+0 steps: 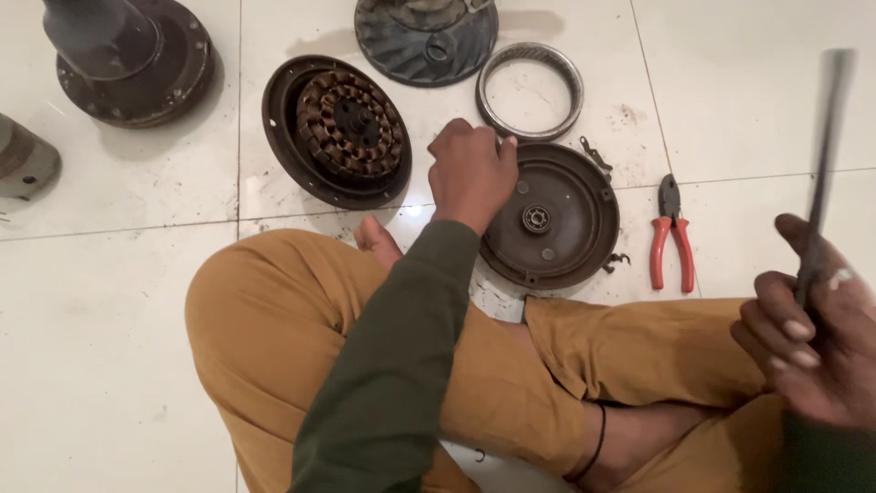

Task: The person sits on the floor repairing a pedestal fan. They scrape dirt from a fan housing with a small tool, use pliers on a fastener, rub a part with a sanding block, then fit the fan's rotor assembly into the housing and press it into place.

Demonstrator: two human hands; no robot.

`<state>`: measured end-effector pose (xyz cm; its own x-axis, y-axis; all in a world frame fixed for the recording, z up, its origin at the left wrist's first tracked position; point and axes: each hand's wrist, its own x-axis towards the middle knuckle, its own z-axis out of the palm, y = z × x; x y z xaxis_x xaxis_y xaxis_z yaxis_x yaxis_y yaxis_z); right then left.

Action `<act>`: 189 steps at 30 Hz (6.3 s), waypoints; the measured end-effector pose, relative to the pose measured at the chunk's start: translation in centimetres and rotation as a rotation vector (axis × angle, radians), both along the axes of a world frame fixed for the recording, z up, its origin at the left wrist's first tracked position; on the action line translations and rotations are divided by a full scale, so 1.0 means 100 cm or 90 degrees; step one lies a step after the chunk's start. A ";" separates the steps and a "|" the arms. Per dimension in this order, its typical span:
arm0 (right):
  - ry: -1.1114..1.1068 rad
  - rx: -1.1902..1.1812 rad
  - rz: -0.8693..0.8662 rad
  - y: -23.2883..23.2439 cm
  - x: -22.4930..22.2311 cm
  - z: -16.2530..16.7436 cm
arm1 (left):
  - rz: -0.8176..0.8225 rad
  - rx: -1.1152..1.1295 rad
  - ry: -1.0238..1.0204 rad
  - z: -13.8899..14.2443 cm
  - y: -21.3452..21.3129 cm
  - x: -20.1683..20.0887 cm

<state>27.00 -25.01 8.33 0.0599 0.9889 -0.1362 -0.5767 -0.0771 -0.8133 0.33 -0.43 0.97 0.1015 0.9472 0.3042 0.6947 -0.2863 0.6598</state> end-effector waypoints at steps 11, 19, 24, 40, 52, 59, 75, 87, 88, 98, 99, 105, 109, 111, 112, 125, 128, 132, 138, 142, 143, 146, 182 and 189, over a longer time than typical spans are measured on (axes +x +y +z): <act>0.372 -0.265 -0.160 0.065 0.050 -0.098 | -0.058 -0.106 0.006 0.001 0.001 -0.001; 0.425 -0.242 -0.186 0.075 0.046 -0.095 | -0.084 -0.155 -0.008 -0.004 -0.001 0.003; 0.463 -0.258 -0.246 0.086 0.054 -0.104 | -0.057 -0.021 0.030 -0.009 -0.004 0.005; 0.370 -0.260 -0.343 0.108 0.033 -0.112 | -0.101 -0.186 0.092 -0.009 0.002 0.007; -0.974 -0.071 -0.025 0.012 -0.100 -0.046 | -0.141 -0.321 0.212 -0.046 0.014 0.012; -0.975 -0.207 0.019 0.022 -0.108 -0.043 | -0.084 -0.387 0.038 -0.068 0.039 0.021; -0.451 -0.446 0.041 0.033 -0.071 -0.039 | -0.174 -0.198 -0.094 -0.042 0.012 0.027; -1.461 -0.003 0.436 0.061 -0.064 0.015 | -0.228 0.040 -0.097 -0.036 0.006 0.027; -1.525 -0.030 0.535 0.070 -0.064 0.025 | -0.237 0.053 -0.100 -0.035 0.006 0.027; -1.593 0.255 0.905 0.127 -0.045 0.062 | -0.287 0.062 -0.078 -0.029 0.001 0.030; -1.501 0.218 0.845 0.128 -0.041 0.059 | -0.292 0.067 -0.077 -0.031 0.000 0.031; -0.697 -0.352 0.457 0.123 -0.024 0.032 | -0.299 0.115 -0.054 -0.047 -0.003 0.037; -0.410 -0.618 0.195 0.085 -0.033 0.011 | -0.263 0.054 -0.021 -0.053 -0.005 0.039; -0.233 -0.652 0.127 0.057 -0.050 -0.001 | -0.243 0.102 -0.037 -0.052 -0.007 0.040; -0.196 -0.626 0.074 0.043 -0.063 -0.009 | -0.234 0.127 -0.047 -0.050 -0.008 0.041; -1.433 0.002 0.291 0.001 -0.072 -0.030 | -0.224 0.102 -0.020 -0.043 -0.008 0.045; -1.536 -0.110 0.595 0.019 -0.059 -0.012 | -0.235 0.148 -0.033 -0.052 -0.006 0.043; -1.502 0.019 0.651 0.078 -0.029 0.019 | -0.244 0.153 -0.012 -0.056 -0.001 0.045; -0.963 -0.157 0.648 0.150 0.007 0.024 | -0.315 0.185 -0.026 -0.054 -0.008 0.045; -0.921 -0.183 0.571 0.128 -0.018 0.016 | -0.315 0.147 0.064 -0.048 -0.010 0.042; -0.978 -0.157 0.548 0.120 -0.026 0.017 | -0.313 0.137 0.067 -0.046 -0.012 0.041; -1.260 -0.046 0.548 0.097 -0.049 0.020 | -0.307 0.121 0.068 -0.044 -0.012 0.039; -1.033 -0.413 -0.255 0.105 0.015 -0.108 | 0.011 -0.238 0.017 -0.061 0.007 0.004; -0.843 -0.478 -0.209 0.117 0.022 -0.100 | 0.009 -0.244 0.011 -0.049 0.009 0.000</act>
